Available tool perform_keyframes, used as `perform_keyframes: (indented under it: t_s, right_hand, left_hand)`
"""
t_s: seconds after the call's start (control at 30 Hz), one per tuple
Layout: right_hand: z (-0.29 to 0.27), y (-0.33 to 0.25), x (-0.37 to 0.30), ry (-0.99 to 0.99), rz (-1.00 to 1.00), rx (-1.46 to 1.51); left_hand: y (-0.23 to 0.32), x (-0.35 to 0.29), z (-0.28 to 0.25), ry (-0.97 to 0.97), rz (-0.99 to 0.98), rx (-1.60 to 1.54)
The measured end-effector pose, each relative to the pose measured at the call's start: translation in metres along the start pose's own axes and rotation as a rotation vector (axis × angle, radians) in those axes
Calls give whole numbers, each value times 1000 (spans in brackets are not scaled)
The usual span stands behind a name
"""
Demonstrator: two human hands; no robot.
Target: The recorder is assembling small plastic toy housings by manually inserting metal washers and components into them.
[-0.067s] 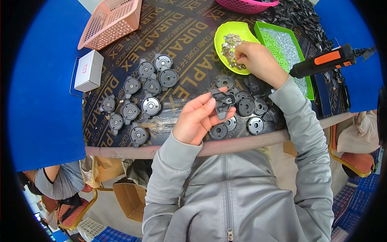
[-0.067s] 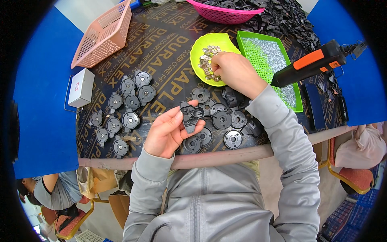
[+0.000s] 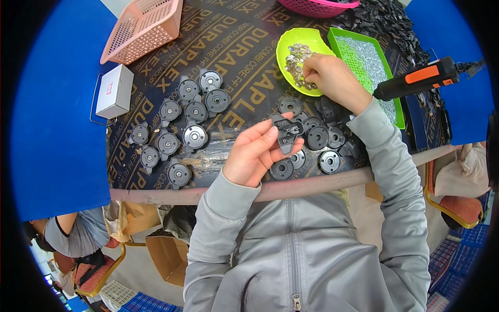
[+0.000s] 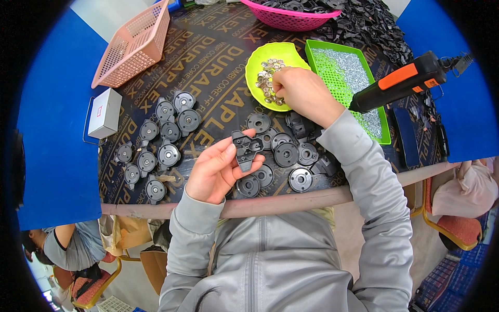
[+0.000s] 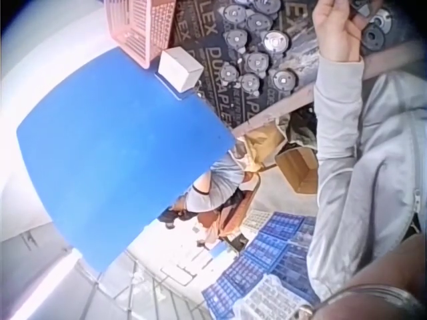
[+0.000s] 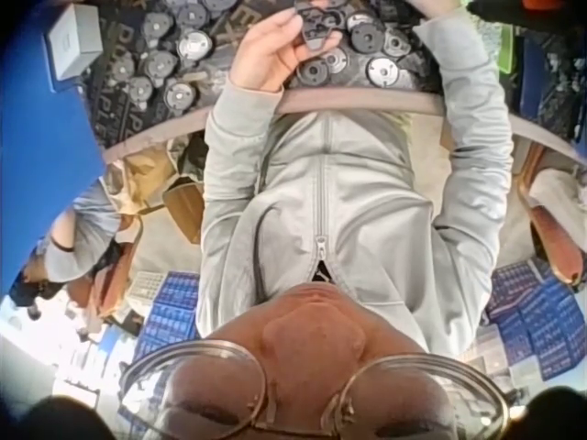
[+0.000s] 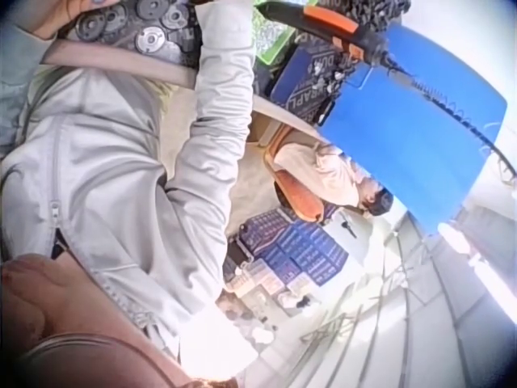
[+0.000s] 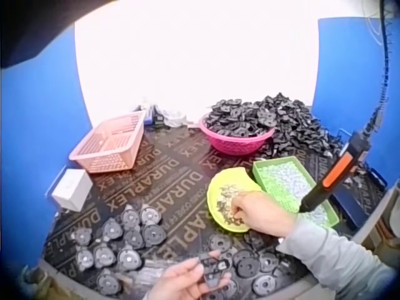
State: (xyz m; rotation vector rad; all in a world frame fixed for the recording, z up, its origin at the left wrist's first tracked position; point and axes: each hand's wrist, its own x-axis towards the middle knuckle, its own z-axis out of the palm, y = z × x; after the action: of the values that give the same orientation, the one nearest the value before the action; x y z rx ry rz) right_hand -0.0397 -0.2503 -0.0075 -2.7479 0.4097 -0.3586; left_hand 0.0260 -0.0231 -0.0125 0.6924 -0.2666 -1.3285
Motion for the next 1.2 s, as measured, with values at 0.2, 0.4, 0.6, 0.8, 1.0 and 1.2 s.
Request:
perform_keyframes:
  t_s: [0.2,0.4,0.6,0.8,1.0,1.2]
  right_hand:
    - [0,1,-1,-10,10,-20]
    - [-11,-14,-11,77,-20,247]
    - [-17,-73,-56,198,-21,606]
    - [-6,-76,-64,399,-443,246]
    - [-5,-75,-63,451,-603,76]
    - [-7,-74,-65,425,-685,0]
  left_hand:
    - [-1,0,0,1,2,0]
    - [-1,0,0,13,-4,-1]
    - [0,0,-4,-7,-13,9]
    - [1,0,-1,3,-2,28]
    - [-1,-1,-1,-29,26,24]
    - [-2,-2,1,-13,35,27]
